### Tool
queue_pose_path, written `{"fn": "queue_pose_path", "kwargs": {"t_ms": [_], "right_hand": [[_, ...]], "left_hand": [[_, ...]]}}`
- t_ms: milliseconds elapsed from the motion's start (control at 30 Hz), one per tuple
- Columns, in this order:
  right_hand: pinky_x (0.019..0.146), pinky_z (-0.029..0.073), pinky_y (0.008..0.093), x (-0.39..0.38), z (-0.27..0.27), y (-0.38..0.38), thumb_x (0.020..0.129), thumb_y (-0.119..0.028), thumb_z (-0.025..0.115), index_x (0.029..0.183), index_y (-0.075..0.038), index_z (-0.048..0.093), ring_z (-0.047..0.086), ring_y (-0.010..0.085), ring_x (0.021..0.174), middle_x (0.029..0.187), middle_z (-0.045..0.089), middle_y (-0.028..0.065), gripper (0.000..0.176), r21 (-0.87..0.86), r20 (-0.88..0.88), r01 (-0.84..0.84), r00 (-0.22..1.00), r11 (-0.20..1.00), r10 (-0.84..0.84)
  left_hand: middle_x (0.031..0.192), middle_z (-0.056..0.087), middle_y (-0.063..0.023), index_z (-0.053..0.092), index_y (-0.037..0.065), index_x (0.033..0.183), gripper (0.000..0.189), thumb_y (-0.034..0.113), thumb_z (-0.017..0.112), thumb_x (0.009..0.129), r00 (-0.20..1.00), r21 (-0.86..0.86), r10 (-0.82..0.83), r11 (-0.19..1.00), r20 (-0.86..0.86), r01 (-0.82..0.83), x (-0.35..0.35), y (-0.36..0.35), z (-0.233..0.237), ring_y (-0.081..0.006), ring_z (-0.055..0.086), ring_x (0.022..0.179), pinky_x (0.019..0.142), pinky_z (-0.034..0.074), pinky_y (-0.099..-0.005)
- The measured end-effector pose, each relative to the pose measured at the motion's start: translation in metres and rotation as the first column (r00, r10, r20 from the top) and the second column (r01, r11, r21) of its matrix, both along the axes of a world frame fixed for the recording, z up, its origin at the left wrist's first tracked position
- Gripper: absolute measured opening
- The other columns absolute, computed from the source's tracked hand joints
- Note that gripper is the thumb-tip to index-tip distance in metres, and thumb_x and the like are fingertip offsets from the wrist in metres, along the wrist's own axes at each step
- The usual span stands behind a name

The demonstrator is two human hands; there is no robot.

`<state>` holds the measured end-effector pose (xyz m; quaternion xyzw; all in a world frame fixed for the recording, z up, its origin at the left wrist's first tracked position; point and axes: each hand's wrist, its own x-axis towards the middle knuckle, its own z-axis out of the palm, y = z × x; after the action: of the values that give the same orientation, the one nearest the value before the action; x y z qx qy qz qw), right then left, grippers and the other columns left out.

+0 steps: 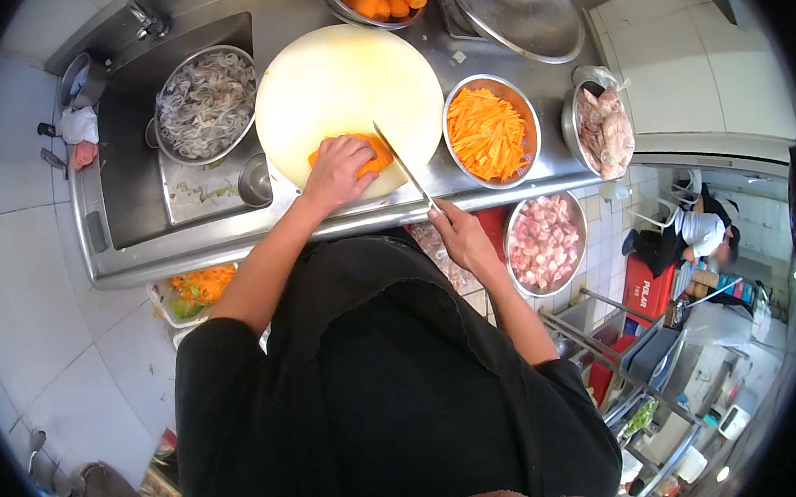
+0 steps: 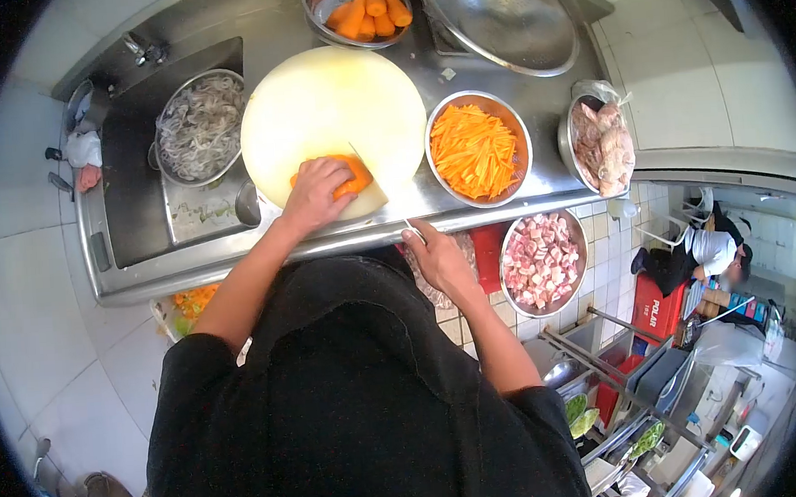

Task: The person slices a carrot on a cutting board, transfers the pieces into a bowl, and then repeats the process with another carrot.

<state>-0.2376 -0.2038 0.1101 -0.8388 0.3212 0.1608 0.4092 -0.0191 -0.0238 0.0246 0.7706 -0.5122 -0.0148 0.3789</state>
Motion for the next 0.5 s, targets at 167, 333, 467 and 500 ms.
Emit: {"fn": "queue_pose_path", "kwargs": {"t_ms": [167, 333, 467, 500], "right_hand": [[0.106, 0.048, 0.05, -0.002, -0.004, 0.001, 0.111, -0.045, 0.045, 0.136, -0.001, 0.065, 0.062, 0.0481, 0.124, 0.126, 0.067, 0.0326, 0.055, 0.08, -0.024, 0.109, 0.994, 0.991, -0.108], [0.102, 0.048, 0.0528, 0.019, 0.012, 0.003, 0.112, -0.046, 0.041, 0.134, -0.001, 0.065, 0.062, 0.0516, 0.12, 0.121, 0.067, 0.0344, 0.056, 0.042, -0.079, 0.063, 0.995, 0.997, -0.06], [0.1, 0.049, 0.0546, 0.013, 0.02, 0.005, 0.112, -0.046, 0.041, 0.134, -0.002, 0.066, 0.061, 0.0529, 0.118, 0.117, 0.068, 0.035, 0.055, -0.013, -0.009, 0.025, 1.0, 1.0, -0.025], [0.099, 0.049, 0.055, 0.011, 0.023, 0.006, 0.112, -0.046, 0.041, 0.134, -0.003, 0.066, 0.061, 0.0529, 0.118, 0.117, 0.068, 0.035, 0.054, -0.036, 0.017, 0.01, 1.0, 0.999, -0.009]], "left_hand": [[0.112, 0.066, -0.0074, 0.07, 0.009, 0.105, 0.027, 0.019, 0.079, 0.082, 1.0, -0.009, -0.012, 1.0, -0.025, 0.012, -0.002, -0.003, -0.003, -0.0282, 0.061, 0.111, 0.095, 0.043, -0.044], [0.115, 0.066, -0.006, 0.07, 0.011, 0.105, 0.024, 0.021, 0.075, 0.085, 0.999, 0.066, -0.001, 0.998, 0.034, -0.001, -0.004, -0.008, -0.006, -0.0269, 0.06, 0.11, 0.093, 0.041, -0.044], [0.116, 0.066, -0.0053, 0.071, 0.012, 0.11, 0.025, 0.023, 0.073, 0.087, 0.999, 0.117, 0.003, 0.993, 0.046, -0.008, -0.001, -0.01, -0.005, -0.0259, 0.059, 0.111, 0.093, 0.039, -0.0444], [0.116, 0.066, -0.0052, 0.072, 0.013, 0.111, 0.026, 0.024, 0.072, 0.087, 0.999, 0.12, -0.001, 0.993, 0.044, -0.004, -0.002, -0.01, -0.005, -0.0257, 0.059, 0.111, 0.093, 0.039, -0.0446]]}}
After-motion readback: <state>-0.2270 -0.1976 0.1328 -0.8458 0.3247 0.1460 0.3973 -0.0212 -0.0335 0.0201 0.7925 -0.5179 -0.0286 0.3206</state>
